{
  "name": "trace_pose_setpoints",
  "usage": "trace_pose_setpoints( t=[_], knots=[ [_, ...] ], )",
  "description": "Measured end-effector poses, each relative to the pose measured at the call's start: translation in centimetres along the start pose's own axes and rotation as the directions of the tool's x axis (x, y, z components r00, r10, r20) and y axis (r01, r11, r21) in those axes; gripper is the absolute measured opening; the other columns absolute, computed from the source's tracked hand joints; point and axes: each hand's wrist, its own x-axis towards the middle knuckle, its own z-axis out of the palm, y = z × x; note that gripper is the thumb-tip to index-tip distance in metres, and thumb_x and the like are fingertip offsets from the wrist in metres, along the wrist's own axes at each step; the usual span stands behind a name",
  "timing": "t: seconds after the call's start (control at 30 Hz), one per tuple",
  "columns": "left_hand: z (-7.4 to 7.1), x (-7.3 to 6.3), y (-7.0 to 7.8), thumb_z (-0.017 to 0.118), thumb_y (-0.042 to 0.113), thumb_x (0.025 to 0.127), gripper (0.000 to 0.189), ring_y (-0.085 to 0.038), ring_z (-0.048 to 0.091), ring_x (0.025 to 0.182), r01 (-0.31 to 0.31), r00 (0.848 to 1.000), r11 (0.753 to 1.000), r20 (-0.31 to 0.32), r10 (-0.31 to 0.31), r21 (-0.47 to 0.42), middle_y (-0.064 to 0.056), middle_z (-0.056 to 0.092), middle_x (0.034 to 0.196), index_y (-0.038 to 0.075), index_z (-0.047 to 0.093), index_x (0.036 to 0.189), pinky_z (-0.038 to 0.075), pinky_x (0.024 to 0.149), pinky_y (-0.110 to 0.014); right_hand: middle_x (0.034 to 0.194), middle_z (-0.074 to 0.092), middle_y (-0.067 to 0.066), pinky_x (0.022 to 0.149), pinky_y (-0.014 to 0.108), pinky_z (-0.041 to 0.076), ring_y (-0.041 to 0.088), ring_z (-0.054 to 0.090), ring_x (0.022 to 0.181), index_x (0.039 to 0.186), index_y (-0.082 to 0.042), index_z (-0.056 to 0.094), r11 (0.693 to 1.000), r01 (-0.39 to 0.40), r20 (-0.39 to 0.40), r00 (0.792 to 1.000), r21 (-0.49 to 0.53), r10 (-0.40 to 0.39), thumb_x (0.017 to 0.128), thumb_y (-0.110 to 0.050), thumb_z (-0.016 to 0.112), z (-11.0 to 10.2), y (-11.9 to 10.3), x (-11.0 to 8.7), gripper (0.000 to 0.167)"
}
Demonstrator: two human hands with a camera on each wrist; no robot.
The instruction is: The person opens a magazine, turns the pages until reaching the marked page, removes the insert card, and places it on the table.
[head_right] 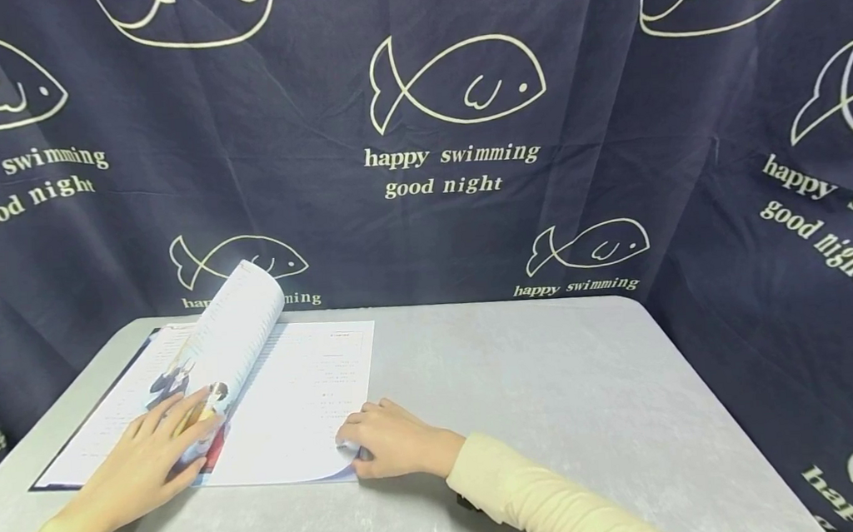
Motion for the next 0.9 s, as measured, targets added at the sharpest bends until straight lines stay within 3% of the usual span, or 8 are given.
trace_pose_setpoints(
  t=[0.5, 0.9],
  knots=[
    [0.25, 0.08, -0.16, 0.067, 0.027, 0.066, 0.047, -0.04, 0.042, 0.115, -0.036, 0.999, 0.999, -0.014, 0.036, 0.002, -0.014, 0.048, 0.13, 0.013, 0.063, 0.111, 0.036, 0.082, -0.057, 0.102, 0.066, -0.01, 0.073, 0.015, 0.035, 0.001, 0.052, 0.083, 0.095, -0.022, 0.066, 0.999, 0.027, -0.031, 0.999, -0.026, -0.028, 0.077, -0.024, 0.069, 0.06, 0.34, 0.27, 0.018],
    [-0.06, 0.04, 0.16, 0.071, 0.024, 0.066, 0.045, -0.032, 0.055, 0.107, -0.013, 0.999, 1.0, 0.048, 0.012, 0.014, -0.014, 0.058, 0.121, 0.013, 0.065, 0.109, 0.038, 0.084, -0.049, 0.102, 0.066, -0.012, 0.072, 0.015, 0.034, 0.001, 0.053, 0.085, 0.091, -0.024, 0.067, 0.999, 0.031, -0.032, 0.999, -0.022, -0.032, 0.077, -0.025, 0.07, 0.27, 0.77, 0.44, 0.015]
  ],
)
